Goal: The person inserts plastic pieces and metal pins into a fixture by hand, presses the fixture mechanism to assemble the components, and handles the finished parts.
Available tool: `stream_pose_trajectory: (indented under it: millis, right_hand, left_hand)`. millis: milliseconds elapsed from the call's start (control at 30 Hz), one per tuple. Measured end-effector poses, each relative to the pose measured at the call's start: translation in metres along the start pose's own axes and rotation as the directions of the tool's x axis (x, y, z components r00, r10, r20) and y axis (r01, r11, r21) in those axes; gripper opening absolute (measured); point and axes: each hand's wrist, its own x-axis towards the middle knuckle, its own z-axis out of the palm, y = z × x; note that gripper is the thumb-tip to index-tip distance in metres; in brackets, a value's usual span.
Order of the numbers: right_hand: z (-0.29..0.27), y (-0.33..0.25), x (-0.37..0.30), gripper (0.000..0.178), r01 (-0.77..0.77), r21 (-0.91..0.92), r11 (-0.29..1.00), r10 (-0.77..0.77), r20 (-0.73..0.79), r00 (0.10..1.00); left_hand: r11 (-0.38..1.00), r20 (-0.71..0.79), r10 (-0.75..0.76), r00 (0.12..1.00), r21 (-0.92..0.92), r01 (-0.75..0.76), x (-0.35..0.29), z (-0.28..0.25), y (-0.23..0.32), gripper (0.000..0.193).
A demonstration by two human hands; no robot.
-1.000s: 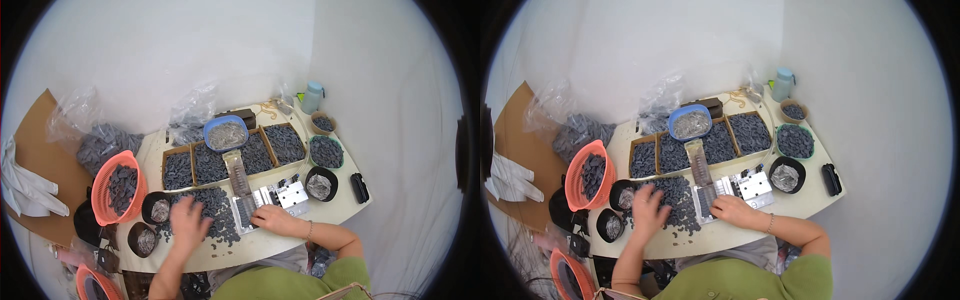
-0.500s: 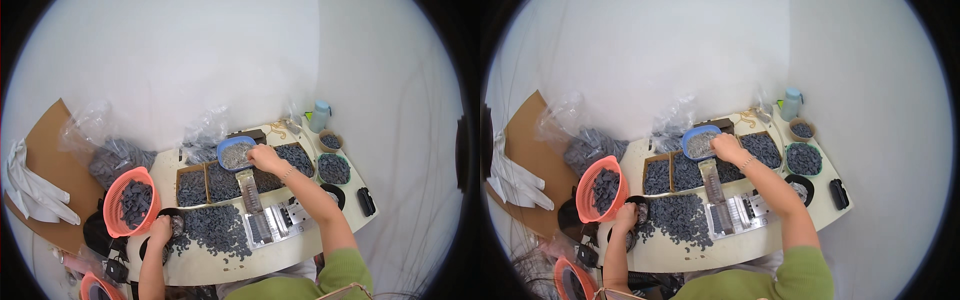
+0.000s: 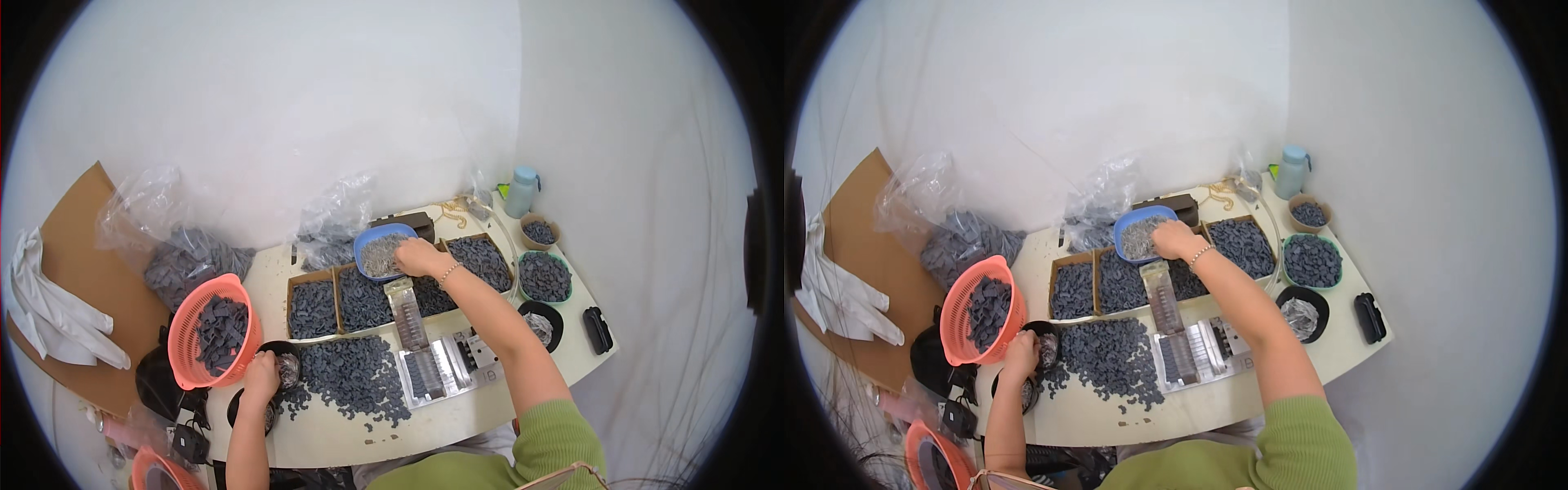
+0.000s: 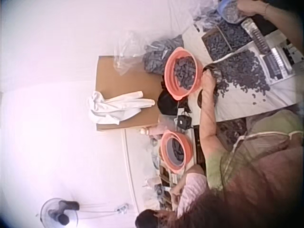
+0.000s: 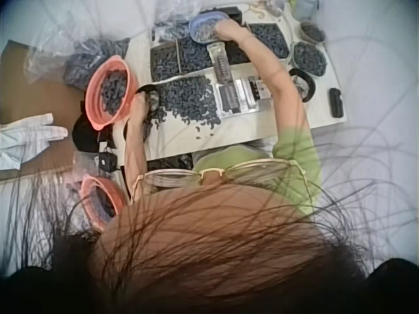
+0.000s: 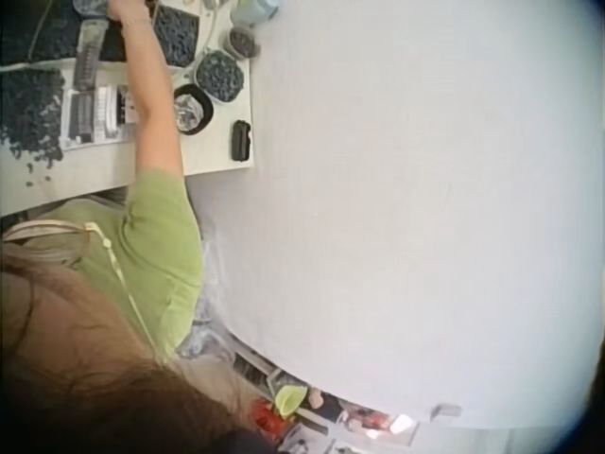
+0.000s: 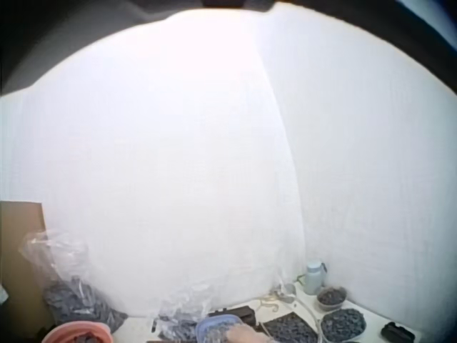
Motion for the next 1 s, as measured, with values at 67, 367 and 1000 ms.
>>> stream_pose_trajectory:
  millis: [67, 367, 1000]
  right_hand:
    - [-0.001, 0.0, -0.001, 0.02, -0.016, 0.014, 1.0, 0.017, -0.057, 0.998]
    - [-0.006, 0.003, -0.013, 0.02, -0.098, 0.028, 0.995, 0.102, -0.201, 0.974]
    - [0.0, -0.08, -0.18, 0.011, 0.26, 0.494, 0.83, -0.134, -0.276, 0.952]
  left_hand:
    - [0.998, 0.0, -0.032, 1.0, 0.052, 0.032, -0.002, 0.0, -0.002, 0.008]
    - [0.977, -0.02, 0.007, 1.0, 0.211, -0.003, -0.008, -0.025, 0.024, 0.01]
    - [0.731, -0.222, 0.606, 0.764, -0.224, -0.645, -0.032, 0.047, 0.241, 0.014]
